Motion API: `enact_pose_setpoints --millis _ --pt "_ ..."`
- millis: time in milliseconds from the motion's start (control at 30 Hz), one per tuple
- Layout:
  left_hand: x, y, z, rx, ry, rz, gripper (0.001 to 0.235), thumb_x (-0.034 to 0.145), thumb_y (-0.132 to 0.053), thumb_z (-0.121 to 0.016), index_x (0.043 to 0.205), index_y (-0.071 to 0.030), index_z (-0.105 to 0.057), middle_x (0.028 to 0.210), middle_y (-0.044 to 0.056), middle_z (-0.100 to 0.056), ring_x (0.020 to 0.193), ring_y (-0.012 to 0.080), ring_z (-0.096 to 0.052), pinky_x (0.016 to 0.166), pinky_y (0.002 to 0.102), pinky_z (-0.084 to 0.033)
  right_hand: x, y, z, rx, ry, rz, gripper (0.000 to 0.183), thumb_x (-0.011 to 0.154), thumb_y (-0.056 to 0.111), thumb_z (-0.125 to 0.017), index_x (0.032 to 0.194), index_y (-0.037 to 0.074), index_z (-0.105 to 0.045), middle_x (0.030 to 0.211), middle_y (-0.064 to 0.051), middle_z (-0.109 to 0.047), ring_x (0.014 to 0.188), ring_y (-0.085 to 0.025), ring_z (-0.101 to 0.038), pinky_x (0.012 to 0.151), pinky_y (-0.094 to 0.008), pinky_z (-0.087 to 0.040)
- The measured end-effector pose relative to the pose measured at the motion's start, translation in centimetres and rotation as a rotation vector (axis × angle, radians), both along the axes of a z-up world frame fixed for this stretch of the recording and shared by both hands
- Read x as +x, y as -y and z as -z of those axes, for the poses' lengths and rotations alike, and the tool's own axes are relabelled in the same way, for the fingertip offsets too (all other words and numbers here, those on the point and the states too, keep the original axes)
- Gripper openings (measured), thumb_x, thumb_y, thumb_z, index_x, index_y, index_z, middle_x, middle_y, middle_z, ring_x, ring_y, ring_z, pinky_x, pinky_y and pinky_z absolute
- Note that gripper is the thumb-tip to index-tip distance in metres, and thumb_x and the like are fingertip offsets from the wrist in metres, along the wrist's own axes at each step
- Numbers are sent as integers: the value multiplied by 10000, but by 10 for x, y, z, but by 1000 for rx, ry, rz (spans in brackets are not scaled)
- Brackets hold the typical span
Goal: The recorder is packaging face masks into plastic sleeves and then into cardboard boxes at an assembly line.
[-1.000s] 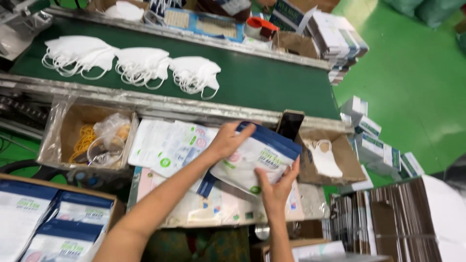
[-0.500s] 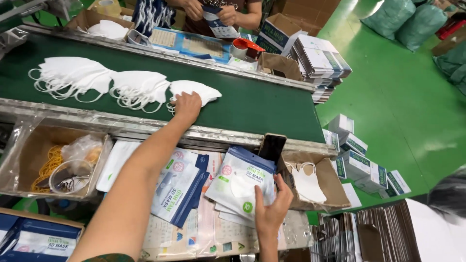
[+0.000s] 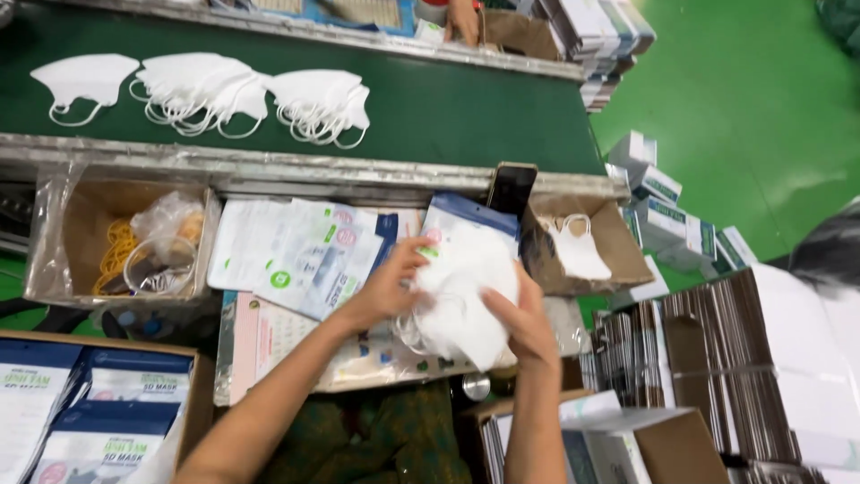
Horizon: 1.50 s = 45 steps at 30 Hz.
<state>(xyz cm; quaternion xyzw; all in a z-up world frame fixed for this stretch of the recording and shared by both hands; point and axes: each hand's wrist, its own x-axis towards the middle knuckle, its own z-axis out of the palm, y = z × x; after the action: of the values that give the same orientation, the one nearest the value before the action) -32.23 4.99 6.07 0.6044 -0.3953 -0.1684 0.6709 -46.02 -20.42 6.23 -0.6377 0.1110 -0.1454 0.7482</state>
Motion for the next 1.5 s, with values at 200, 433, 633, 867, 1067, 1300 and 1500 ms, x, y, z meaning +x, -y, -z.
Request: enact_pose_setpoints --millis 200,433,633,867,1067,1300,1500 --pt "-52 -37 52 -119 -565 -99 865 919 -592 -596 1556 -45 -389 1252 148 -561 1073 262 -605 882 406 -538 -35 -43 -4 58 38 335 446 901 151 -623 1276 -47 -484 1146 -188 -600 964 -231 -622 848 -364 -523" --pt "-94 -11 51 -203 -182 -18 894 752 -306 -937 1465 -23 -479 1448 161 -575 1315 260 -552 1072 409 -453 -25 -119 35 96 97 468 534 932 67 -706 1423 -66 -540 1310 -161 -672 1120 -218 -654 945 -337 -549" --pt "-88 -53 34 132 -165 -228 532 767 -259 -888 1222 -28 -739 1106 116 -823 1000 210 -799 874 339 -616 -37 -119 -12 -747 167 406 1081 629 159 -913 1493 -75 -306 1500 -248 -400 1354 -312 -416 1138 -430 -318" --pt "-87 -50 37 155 300 -261 679 669 -231 -920 1247 -13 -640 1097 182 -745 992 285 -743 849 368 -588 -33 -94 68 -1095 230 -210 714 666 137 -924 1312 39 -635 1409 -186 -598 1344 -345 -526 1133 -417 -422" --pt "-100 -48 38 282 169 -260 762 713 -279 -904 1372 -65 -588 1134 155 -753 1009 279 -772 867 364 -609 -43 -100 69 -682 33 -190 667 648 159 -879 1242 -2 -622 1207 -138 -695 1092 -272 -683 948 -361 -527" --pt "-95 -45 47 224 411 -361 827 710 -251 -886 1405 -43 -489 1226 161 -647 1151 352 -611 1040 451 -430 -27 -98 63 -791 201 -101 449 751 118 -827 1161 14 -675 1158 -161 -673 1043 -305 -674 896 -388 -538" --pt "-91 -37 51 229 585 -404 824 741 -282 -837 1418 -11 -453 1350 182 -581 1227 347 -549 1102 488 -332 -20 -103 77 -714 129 -21 413 785 125 -787 1160 7 -659 1101 -137 -709 992 -267 -650 869 -381 -533"
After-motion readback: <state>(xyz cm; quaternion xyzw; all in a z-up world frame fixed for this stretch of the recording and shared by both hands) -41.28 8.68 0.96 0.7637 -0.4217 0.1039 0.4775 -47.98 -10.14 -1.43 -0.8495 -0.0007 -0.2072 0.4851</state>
